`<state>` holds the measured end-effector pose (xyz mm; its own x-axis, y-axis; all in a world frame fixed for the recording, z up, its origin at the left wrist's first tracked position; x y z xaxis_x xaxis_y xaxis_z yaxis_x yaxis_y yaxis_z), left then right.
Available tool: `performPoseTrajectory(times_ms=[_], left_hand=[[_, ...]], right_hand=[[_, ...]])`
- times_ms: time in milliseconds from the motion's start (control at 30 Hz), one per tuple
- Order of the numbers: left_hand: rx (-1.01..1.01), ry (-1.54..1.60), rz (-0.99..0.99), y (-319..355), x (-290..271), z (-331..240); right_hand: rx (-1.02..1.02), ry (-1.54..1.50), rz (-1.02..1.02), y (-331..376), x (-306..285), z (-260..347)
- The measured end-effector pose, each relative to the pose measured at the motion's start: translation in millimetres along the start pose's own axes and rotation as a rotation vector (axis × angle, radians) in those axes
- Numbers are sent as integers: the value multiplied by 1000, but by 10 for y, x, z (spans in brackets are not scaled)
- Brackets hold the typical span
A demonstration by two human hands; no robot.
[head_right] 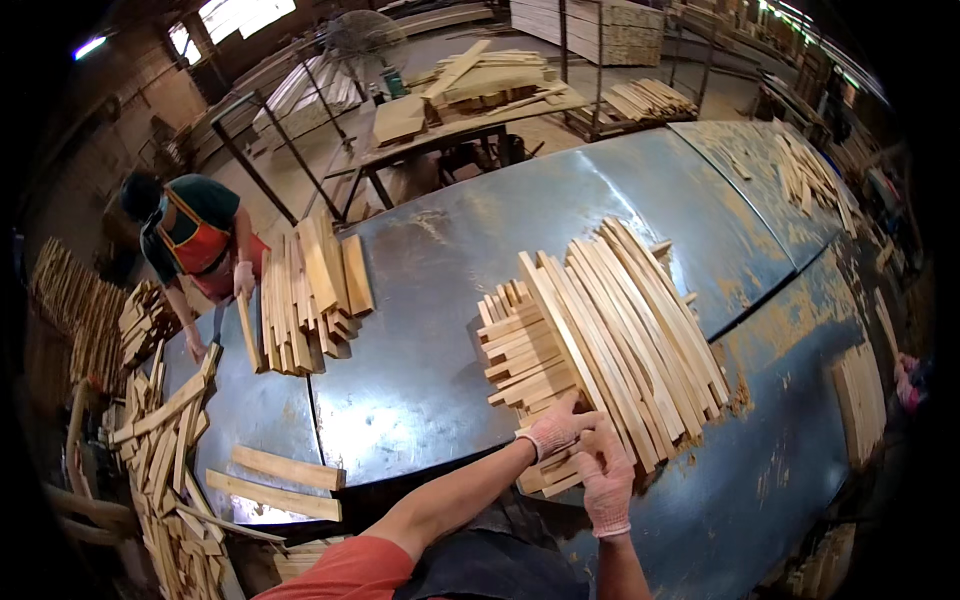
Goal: The person gathers and stacks wooden planks on a metal table and a conveyor belt in a workshop. They repeatedly pick up bundles of planks, align them, and place them in organized piles, occasionally walking to different stations to continue the stacking process.
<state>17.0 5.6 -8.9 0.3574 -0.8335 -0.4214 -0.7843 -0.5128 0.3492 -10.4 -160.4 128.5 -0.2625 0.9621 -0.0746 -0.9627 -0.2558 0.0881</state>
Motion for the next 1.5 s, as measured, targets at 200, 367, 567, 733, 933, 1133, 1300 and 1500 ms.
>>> performPoseTrajectory(times_ms=[200, 367, 567, 733, 933, 1133, 1300, 1500], left_hand=[[-318, 610, 196, 478, -965, 363], [-470, 898, -32, 840, -1806, 1260], [-719, 1009, -407, 1248, -2747, 2522], [-726, 1055, -738, 1457, -3472, 3236], [-621, 1194, -1026, 1417, -4335, 3923], [-587, 1052, -1153, 1245, -5040, 4351], [-605, 800, -1204, 1129, -5240, 4637], [-688, 702, -1177, 1088, -5158, 4995]], right_hand=[[104, 41, 158, 138, 676, 18], [194, 147, 298, 99, 1342, -260], [332, 289, 492, -7, 2607, -851], [173, 577, 730, -432, 3980, -1305], [-92, 989, 632, -1154, 5610, -1500], [-132, 1001, 482, -1645, 6823, -1744], [-239, 992, 433, -1720, 7532, -2010], [-187, 964, 395, -1979, 7979, -2726]])
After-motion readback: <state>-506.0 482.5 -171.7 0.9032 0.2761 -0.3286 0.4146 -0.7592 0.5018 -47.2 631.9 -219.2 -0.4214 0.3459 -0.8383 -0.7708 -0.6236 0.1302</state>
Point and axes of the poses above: each hand's wrist, its own y-axis away from the middle knuckle, its own x-axis out of the palm, z = x × y, the point moved 2 cm from there along -y, towards the middle knuckle, and after that the axes turned 15 degrees about -z, right-handed, at the moved point
